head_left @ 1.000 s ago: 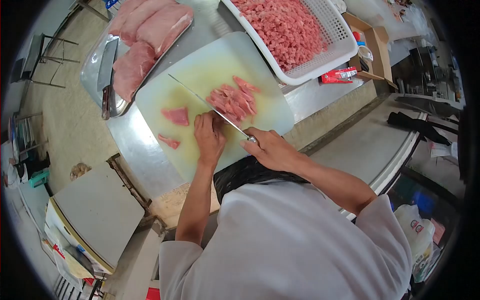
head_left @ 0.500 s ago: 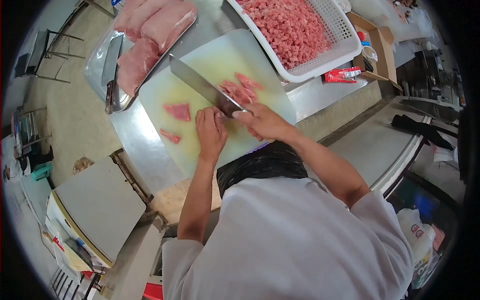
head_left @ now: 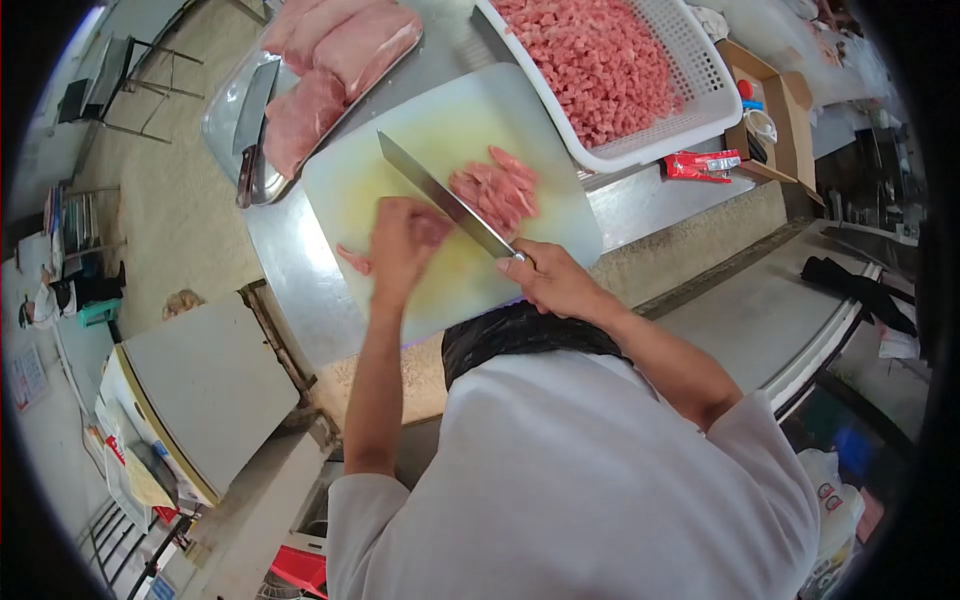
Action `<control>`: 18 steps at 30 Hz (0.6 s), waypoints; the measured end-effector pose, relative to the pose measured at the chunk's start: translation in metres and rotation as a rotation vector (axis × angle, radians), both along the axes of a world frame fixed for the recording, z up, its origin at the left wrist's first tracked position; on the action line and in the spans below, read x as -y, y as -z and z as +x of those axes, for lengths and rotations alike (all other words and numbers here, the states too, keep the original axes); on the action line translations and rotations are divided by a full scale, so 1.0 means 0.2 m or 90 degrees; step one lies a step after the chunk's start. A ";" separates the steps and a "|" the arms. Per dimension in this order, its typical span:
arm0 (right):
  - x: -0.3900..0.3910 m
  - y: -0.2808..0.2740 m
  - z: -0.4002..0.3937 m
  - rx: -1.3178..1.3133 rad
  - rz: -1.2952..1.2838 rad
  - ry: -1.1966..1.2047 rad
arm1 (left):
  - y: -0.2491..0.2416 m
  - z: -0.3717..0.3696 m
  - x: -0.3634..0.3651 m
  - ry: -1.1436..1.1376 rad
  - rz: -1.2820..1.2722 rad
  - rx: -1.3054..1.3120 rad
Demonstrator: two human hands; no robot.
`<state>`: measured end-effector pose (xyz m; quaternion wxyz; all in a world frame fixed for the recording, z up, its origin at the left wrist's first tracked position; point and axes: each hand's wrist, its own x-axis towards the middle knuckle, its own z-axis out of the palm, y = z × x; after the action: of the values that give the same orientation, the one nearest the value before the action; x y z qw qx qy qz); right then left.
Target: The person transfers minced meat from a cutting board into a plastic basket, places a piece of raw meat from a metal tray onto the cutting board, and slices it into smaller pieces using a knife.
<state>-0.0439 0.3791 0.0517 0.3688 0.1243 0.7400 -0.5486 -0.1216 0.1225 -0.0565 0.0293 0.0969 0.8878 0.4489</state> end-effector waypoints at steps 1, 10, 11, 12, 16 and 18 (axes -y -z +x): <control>-0.01 -0.01 -0.01 0.014 0.002 -0.016 | -0.07 0.06 -0.11 0.013 -0.029 -0.015; -0.05 -0.14 0.03 -0.059 0.069 -0.121 | -0.11 0.10 -0.12 0.002 -0.140 -0.088; -0.03 -0.10 0.02 -0.110 0.071 -0.126 | -0.10 0.08 -0.13 0.003 -0.134 -0.088; 0.00 -0.01 0.00 -0.162 0.072 -0.131 | -0.09 0.06 -0.13 -0.001 -0.136 -0.092; 0.17 0.18 -0.06 -0.333 0.104 -0.109 | -0.04 0.08 -0.10 0.005 -0.118 -0.109; 0.16 0.14 -0.09 -0.288 0.101 -0.133 | -0.04 0.14 -0.08 -0.005 -0.072 -0.107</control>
<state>-0.0615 0.3476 0.0242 0.2375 -0.0500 0.8530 -0.4620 -0.0935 0.1394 -0.0480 -0.0413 0.1290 0.9113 0.3887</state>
